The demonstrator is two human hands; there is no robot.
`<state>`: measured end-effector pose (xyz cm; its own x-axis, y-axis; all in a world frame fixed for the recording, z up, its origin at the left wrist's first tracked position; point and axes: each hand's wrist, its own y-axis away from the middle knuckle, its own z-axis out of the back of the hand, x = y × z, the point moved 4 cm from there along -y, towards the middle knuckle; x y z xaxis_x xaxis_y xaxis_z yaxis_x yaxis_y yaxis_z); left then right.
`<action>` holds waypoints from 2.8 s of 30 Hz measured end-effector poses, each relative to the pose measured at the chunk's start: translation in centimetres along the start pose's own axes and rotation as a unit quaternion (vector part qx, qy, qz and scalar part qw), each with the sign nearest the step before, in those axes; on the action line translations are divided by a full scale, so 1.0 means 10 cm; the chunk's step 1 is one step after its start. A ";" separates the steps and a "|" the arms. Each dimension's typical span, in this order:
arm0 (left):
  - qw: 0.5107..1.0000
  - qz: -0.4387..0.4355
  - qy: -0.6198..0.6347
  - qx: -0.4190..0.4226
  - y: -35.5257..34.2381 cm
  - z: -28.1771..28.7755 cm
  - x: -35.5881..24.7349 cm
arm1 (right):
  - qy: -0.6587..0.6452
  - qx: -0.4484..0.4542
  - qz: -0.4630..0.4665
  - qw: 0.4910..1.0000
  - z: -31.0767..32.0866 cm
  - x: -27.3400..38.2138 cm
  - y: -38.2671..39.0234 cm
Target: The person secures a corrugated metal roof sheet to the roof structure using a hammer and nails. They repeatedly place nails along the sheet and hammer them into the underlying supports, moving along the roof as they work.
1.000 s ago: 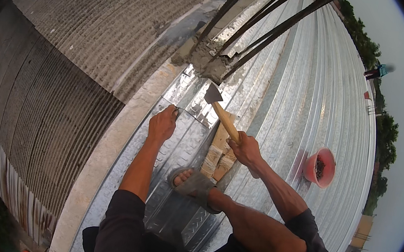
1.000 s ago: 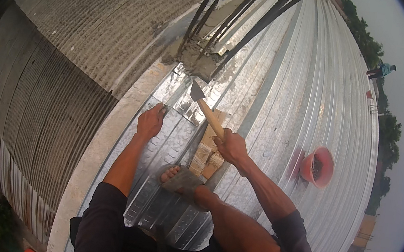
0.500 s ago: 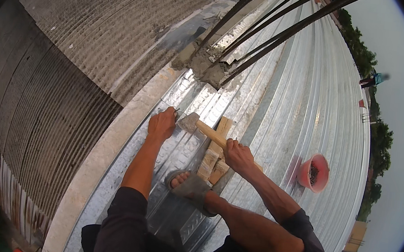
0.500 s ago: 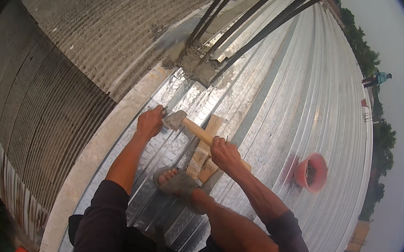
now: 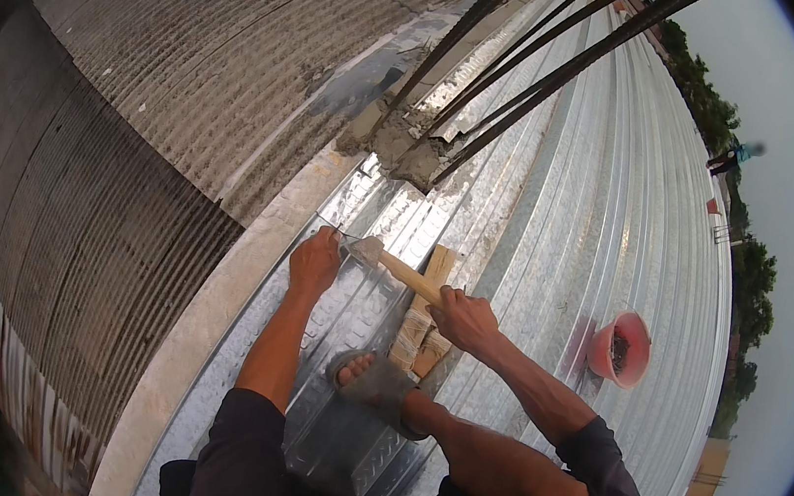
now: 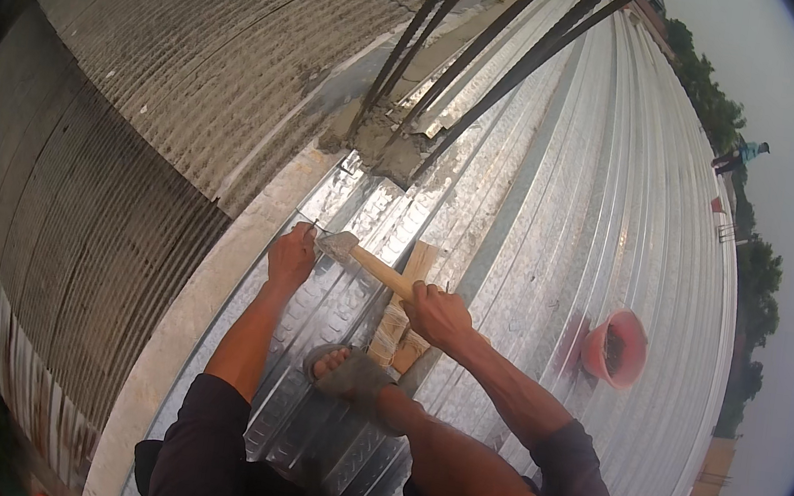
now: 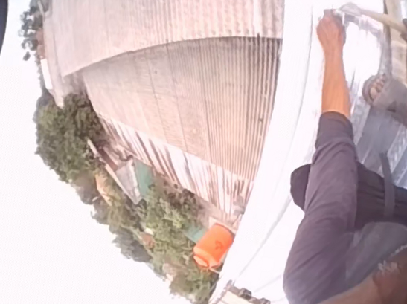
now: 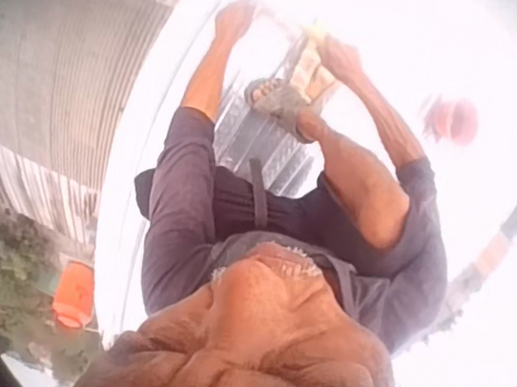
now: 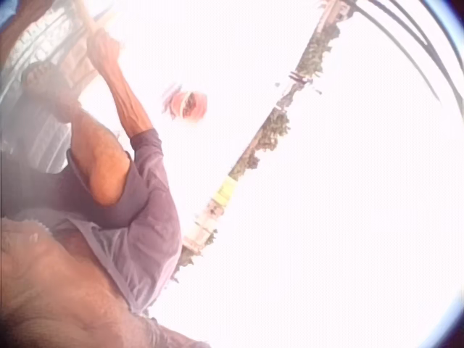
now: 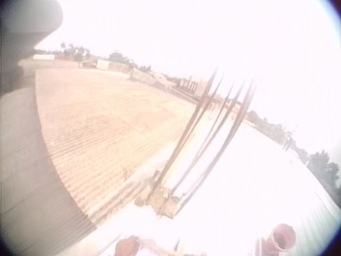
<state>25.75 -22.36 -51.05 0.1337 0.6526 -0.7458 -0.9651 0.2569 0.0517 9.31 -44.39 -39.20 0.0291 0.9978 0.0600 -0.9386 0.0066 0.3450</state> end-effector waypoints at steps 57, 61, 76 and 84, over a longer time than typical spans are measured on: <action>0.990 0.068 0.121 -0.009 -1.52 0.44 0.47 | -0.134 0.090 0.036 0.986 0.44 0.15 -0.47; 0.966 0.096 0.219 0.102 -1.25 0.45 0.37 | -0.230 0.149 -0.091 0.957 0.95 0.03 -0.30; 0.994 0.019 0.105 0.036 -0.84 0.13 0.19 | -0.276 -0.110 -0.044 0.954 2.70 0.19 0.37; 0.997 -0.043 0.002 0.064 -0.81 0.22 0.12 | -0.360 -0.031 0.015 0.932 2.50 0.89 -0.15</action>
<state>34.22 -22.10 -50.86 0.2146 0.6215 -0.7535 -0.9134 0.4010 0.0706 19.61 -37.20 -15.80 0.2057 0.6948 0.6892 -0.9599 0.0062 0.2802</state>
